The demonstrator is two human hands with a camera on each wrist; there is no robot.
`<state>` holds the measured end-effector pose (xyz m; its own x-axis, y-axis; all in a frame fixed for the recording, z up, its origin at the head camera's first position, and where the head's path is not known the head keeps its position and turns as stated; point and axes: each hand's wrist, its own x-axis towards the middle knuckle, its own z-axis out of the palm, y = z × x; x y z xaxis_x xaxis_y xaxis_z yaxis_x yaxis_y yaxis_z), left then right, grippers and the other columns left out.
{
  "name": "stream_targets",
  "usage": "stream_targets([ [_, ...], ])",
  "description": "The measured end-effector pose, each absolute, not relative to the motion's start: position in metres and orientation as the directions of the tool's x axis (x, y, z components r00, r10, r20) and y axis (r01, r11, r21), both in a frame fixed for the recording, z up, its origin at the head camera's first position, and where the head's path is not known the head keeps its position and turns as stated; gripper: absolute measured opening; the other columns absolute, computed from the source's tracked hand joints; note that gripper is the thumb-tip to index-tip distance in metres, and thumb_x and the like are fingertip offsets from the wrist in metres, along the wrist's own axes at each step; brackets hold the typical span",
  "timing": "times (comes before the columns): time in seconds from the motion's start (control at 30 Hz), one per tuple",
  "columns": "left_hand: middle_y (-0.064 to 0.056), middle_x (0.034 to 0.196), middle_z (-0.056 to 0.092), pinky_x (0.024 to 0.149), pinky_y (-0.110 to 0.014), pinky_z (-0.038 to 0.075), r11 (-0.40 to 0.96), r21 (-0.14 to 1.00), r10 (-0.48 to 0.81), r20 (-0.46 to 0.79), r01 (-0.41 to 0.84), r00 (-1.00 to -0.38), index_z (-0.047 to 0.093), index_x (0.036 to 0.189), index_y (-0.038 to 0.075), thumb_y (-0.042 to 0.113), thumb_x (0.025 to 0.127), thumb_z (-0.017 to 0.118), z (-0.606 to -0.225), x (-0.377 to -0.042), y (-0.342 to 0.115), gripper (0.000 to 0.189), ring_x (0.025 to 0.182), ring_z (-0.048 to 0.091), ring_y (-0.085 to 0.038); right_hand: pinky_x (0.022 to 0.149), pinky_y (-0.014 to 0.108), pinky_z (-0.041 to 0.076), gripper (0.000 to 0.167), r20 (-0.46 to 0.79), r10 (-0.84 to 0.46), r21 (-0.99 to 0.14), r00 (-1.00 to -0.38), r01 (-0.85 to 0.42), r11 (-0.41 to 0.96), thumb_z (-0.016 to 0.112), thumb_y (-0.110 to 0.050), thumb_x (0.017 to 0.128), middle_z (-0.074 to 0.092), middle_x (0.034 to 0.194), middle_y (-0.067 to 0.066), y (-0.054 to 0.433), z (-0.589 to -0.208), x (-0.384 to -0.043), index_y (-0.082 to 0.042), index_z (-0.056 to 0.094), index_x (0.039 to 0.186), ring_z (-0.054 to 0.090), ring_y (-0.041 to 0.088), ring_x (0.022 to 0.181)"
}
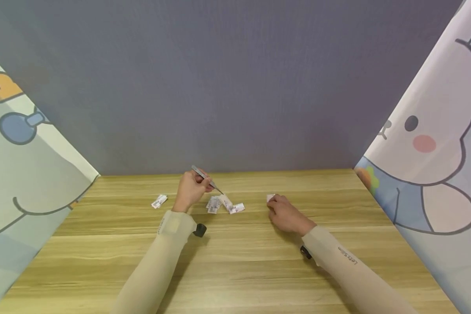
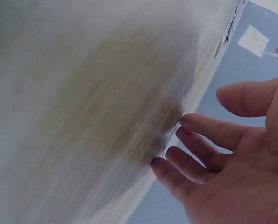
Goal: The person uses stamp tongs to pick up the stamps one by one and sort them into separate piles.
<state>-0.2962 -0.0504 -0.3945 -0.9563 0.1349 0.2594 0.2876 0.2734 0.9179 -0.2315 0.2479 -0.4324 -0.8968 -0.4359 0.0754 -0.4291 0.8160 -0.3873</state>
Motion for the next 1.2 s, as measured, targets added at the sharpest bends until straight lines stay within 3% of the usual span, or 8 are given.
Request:
stream_targets([
  [0.33,-0.013,0.078,0.066,0.059,-0.028,0.057,0.252,0.903,0.141,0.321,0.347,-0.937,0.06,0.091,-0.002,0.002,0.092,0.061,-0.387,-0.296,-0.041,0.005,0.065,0.067,-0.02,0.102,0.054,0.034,0.035,0.088,-0.425,-0.424,-0.901,-0.42,0.802,0.052,-0.007,0.096,0.046,0.132,0.024,0.251,-0.429,-0.226,0.011,0.052,0.126,0.042,0.04,0.122],
  [0.63,-0.013,0.078,0.065,0.063,-0.034,0.057,0.21,0.914,0.148,0.321,0.347,-0.935,0.06,0.092,-0.002,0.002,0.091,0.061,-0.386,-0.296,-0.022,0.005,0.068,0.068,-0.025,0.101,0.054,0.035,0.036,0.129,-0.414,-0.417,-0.901,-0.428,0.802,0.053,-0.008,0.096,0.048,0.131,0.024,0.257,-0.426,-0.222,0.01,0.052,0.127,0.043,0.04,0.121],
  [1.2,-0.011,0.078,0.066,0.057,-0.024,0.055,0.219,0.898,0.17,0.351,0.383,-0.921,0.062,0.092,-0.003,0.001,0.091,0.061,-0.4,-0.302,0.031,0.004,0.065,0.067,-0.016,0.099,0.052,0.038,0.034,0.197,-0.417,-0.42,-0.887,-0.46,0.782,0.057,-0.009,0.095,0.048,0.132,0.021,0.26,-0.42,-0.213,0.006,0.055,0.126,0.045,0.037,0.122],
])
